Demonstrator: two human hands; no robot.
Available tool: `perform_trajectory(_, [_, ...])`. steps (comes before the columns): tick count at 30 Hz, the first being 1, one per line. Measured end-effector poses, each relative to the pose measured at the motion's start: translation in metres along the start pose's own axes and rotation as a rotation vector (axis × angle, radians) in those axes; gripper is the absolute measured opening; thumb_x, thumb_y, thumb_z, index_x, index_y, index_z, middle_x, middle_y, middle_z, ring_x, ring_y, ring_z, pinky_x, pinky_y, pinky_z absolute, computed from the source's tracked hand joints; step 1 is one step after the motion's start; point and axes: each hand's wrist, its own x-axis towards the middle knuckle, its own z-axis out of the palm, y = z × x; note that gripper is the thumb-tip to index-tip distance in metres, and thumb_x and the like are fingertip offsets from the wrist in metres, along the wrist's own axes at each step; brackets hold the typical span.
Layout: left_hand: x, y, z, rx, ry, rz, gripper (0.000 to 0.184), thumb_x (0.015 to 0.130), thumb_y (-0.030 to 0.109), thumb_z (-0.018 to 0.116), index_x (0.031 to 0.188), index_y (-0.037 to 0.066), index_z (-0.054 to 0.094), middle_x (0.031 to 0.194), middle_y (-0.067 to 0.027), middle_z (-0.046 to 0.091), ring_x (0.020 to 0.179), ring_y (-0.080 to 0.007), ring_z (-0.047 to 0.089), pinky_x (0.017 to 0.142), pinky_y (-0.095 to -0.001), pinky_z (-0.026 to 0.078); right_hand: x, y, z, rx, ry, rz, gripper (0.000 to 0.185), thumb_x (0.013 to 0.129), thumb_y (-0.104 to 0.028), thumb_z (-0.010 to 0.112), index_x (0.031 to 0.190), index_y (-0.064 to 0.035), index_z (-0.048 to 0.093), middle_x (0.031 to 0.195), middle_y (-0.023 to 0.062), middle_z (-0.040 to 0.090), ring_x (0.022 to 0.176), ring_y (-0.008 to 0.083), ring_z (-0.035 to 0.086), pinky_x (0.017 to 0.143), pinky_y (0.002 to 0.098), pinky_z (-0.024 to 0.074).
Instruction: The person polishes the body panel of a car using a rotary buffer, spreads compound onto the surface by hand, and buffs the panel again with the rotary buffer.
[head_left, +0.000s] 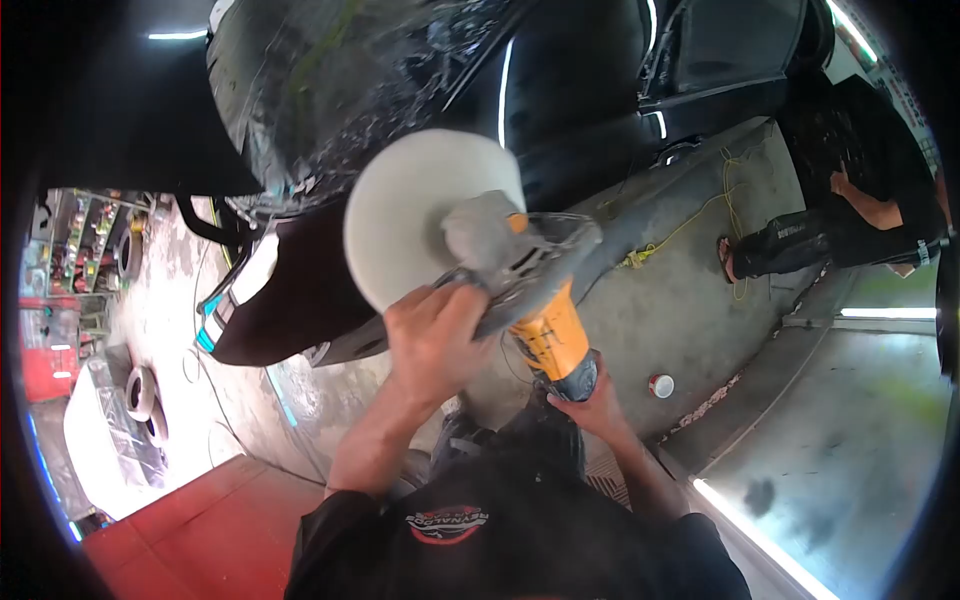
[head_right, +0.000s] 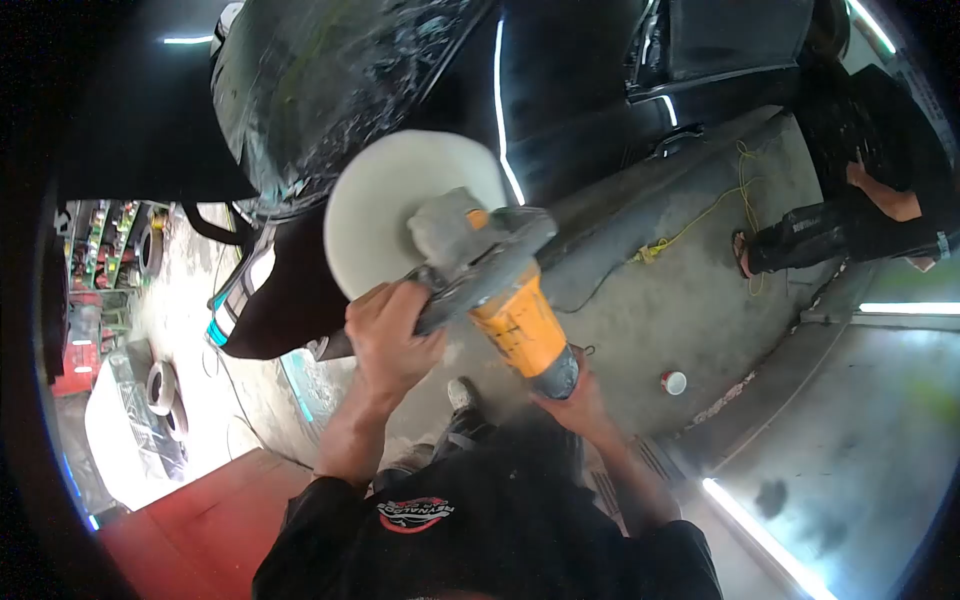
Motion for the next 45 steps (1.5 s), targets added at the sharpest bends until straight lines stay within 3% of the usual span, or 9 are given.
perform_trajectory(6, [0.064, 0.026, 0.069, 0.002, -0.02, 0.141, 0.024, 0.063, 0.005, 0.076, 0.073, 0.007, 0.055, 0.063, -0.0091, 0.055, 0.054, -0.032, 0.056, 0.05, -0.0395, 0.044, 0.025, 0.04, -0.031, 0.04, 0.192, -0.018, 0.088, 0.066, -0.021, 0.089, 0.136, 0.0026, 0.04, 0.116, 0.0208, 0.064, 0.108, 0.0332, 0.064, 0.094, 0.0414, 0.049])
perform_trajectory(9, [0.052, 0.033, 0.062, 0.023, -0.058, 0.099, 0.023, 0.064, 0.005, 0.076, 0.074, 0.007, 0.055, 0.064, -0.0097, 0.056, 0.055, -0.0324, 0.056, 0.05, -0.0392, 0.044, 0.014, 0.015, -0.042, 0.046, 0.105, 0.058, 0.078, 0.066, -0.017, 0.09, 0.129, 0.0013, 0.048, 0.114, 0.0149, 0.064, 0.109, 0.0231, 0.061, 0.095, 0.0393, 0.0476])
perform_trajectory(15, [0.017, 0.039, 0.053, 0.057, -0.212, -0.002, 0.023, 0.063, 0.003, 0.075, 0.075, 0.005, 0.055, 0.066, -0.0115, 0.057, 0.055, -0.0334, 0.057, 0.05, -0.04, 0.044, -0.022, 0.015, -0.037, 0.173, -0.106, 0.296, 0.086, 0.065, -0.017, 0.091, 0.134, 0.0007, 0.044, 0.12, 0.0153, 0.062, 0.114, 0.022, 0.059, 0.098, 0.0389, 0.0462])
perform_trajectory(21, [0.084, 0.048, 0.133, -0.064, -0.153, 0.162, 0.022, 0.068, 0.008, 0.073, 0.074, 0.008, 0.052, 0.063, -0.0074, 0.058, 0.051, -0.029, 0.059, 0.046, -0.0393, 0.046, 0.001, 0.032, -0.085, 0.11, 0.141, 0.247, 0.089, 0.066, -0.02, 0.09, 0.137, 0.0035, 0.041, 0.12, 0.0173, 0.063, 0.118, 0.0258, 0.059, 0.099, 0.0382, 0.0463])
perform_trajectory(26, [0.126, 0.054, 0.199, -0.114, -0.177, 0.19, 0.024, 0.066, 0.007, 0.077, 0.081, 0.006, 0.057, 0.066, -0.0116, 0.061, 0.06, -0.0315, 0.064, 0.054, -0.0389, 0.051, 0.031, 0.039, -0.12, 0.191, 0.284, 0.225, 0.07, 0.066, -0.011, 0.085, 0.124, 0.0027, 0.049, 0.109, 0.0122, 0.066, 0.103, 0.0191, 0.061, 0.091, 0.0338, 0.0478])
perform_trajectory(36, [0.041, 0.05, 0.111, -0.06, -0.218, 0.037, 0.022, 0.065, 0.0, 0.076, 0.077, 0.004, 0.058, 0.067, -0.0137, 0.058, 0.061, -0.0343, 0.061, 0.054, -0.0396, 0.047, -0.014, 0.049, -0.068, 0.115, 0.064, 0.245, 0.083, 0.067, -0.018, 0.088, 0.134, 0.0009, 0.043, 0.12, 0.0193, 0.064, 0.116, 0.0314, 0.062, 0.098, 0.0405, 0.0476])
perform_trajectory(37, [0.04, 0.052, 0.107, -0.054, -0.214, 0.015, 0.022, 0.065, 0.0, 0.075, 0.077, 0.003, 0.058, 0.067, -0.0139, 0.058, 0.061, -0.0343, 0.061, 0.054, -0.0395, 0.047, -0.013, 0.049, -0.07, 0.136, 0.051, 0.245, 0.082, 0.066, -0.016, 0.088, 0.134, 0.0002, 0.044, 0.119, 0.0166, 0.064, 0.115, 0.0274, 0.061, 0.098, 0.0392, 0.0468])
perform_trajectory(39, [0.051, 0.056, 0.111, -0.04, -0.22, 0.039, 0.022, 0.065, -0.001, 0.075, 0.077, 0.003, 0.057, 0.067, -0.014, 0.058, 0.061, -0.0343, 0.061, 0.054, -0.039, 0.047, -0.01, 0.05, -0.074, 0.179, 0.025, 0.244, 0.081, 0.065, -0.012, 0.089, 0.132, -0.0011, 0.045, 0.117, 0.0112, 0.063, 0.112, 0.0196, 0.059, 0.099, 0.0367, 0.0451])
perform_trajectory(45, [0.11, 0.058, 0.194, -0.133, -0.154, 0.125, 0.025, 0.065, 0.001, 0.077, 0.08, 0.003, 0.057, 0.068, -0.0149, 0.059, 0.063, -0.0356, 0.062, 0.055, -0.0394, 0.049, 0.024, 0.04, -0.135, 0.137, 0.258, 0.249, 0.077, 0.067, -0.01, 0.086, 0.13, 0.0015, 0.044, 0.114, 0.0147, 0.065, 0.111, 0.0229, 0.062, 0.097, 0.0372, 0.0474])
